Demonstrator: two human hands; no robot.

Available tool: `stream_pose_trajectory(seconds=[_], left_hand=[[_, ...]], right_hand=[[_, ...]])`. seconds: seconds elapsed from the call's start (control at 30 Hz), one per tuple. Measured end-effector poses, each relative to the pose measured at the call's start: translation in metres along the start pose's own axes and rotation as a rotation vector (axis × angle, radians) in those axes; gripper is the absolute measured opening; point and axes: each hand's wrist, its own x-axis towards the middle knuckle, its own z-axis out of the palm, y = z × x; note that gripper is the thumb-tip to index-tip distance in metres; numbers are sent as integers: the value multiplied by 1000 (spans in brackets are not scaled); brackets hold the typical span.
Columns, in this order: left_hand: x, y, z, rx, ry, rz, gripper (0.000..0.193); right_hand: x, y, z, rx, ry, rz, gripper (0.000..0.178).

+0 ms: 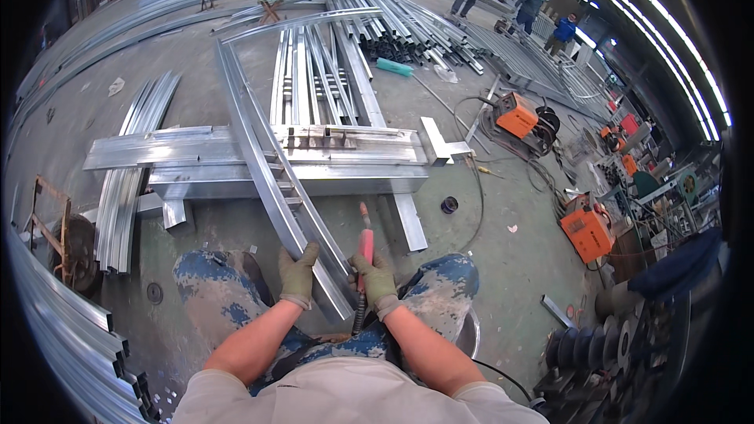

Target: The person kneels on the workshop floor and uses a welding torch to join metal frame components. They reposition the frame and continue welding different sections, producing sparks throughout the process.

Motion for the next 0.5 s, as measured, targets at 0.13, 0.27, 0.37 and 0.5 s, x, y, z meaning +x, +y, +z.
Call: stream_pose_trajectory(seconds=[0.13, 0.27, 0.37, 0.5], left_hand=[[-6, 14, 4, 109, 2, 34, 61], [-4, 15, 6, 284, 27, 76, 80], [-6, 19, 11, 493, 121, 208, 76], [-8, 28, 14, 398, 40, 150, 81]], right_hand=[[1, 0, 0, -1, -4, 21, 27], [0, -1, -3, 11, -75, 40, 33], [-1, -1, -5, 15, -156, 28, 43], [-9, -8, -6, -202, -227, -112, 64]])
